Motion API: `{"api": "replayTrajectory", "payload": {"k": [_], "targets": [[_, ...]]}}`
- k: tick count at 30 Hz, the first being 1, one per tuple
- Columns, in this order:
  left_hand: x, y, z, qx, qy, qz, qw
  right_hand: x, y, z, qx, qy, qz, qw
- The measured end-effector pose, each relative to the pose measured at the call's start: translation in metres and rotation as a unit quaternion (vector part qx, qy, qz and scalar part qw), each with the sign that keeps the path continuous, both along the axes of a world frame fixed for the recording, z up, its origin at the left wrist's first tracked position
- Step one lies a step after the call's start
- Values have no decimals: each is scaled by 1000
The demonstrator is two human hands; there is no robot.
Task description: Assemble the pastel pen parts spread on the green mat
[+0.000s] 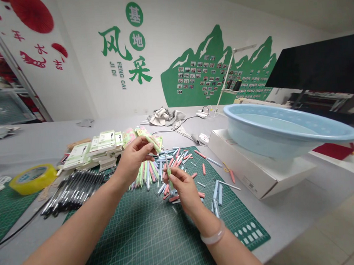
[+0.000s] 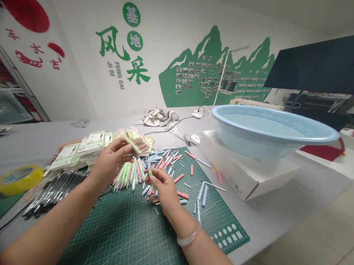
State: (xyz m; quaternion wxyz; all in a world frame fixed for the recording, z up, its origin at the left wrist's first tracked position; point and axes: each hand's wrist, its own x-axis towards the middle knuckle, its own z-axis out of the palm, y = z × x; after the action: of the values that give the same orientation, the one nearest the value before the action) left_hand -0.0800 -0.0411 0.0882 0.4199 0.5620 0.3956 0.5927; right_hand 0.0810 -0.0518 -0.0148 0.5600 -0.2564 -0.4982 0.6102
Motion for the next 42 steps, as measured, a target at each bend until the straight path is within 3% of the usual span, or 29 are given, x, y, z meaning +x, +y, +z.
{"api": "replayTrajectory", "payload": {"k": [14, 20, 32, 39, 42], "targets": [[8, 3, 2, 28, 112, -52, 992, 1, 0, 2, 24, -5, 0, 1000], [11, 1, -8, 36, 196, -80, 977, 2, 1, 3, -2, 7, 10, 1000], [16, -1, -9, -5, 158, -147, 976, 4, -7, 17, -68, 104, 106, 987], [16, -6, -8, 21, 153, -124, 980, 4, -6, 16, -76, 119, 99, 985], [15, -5, -9, 11, 144, -145, 979, 4, -6, 16, -74, 122, 91, 986]]}}
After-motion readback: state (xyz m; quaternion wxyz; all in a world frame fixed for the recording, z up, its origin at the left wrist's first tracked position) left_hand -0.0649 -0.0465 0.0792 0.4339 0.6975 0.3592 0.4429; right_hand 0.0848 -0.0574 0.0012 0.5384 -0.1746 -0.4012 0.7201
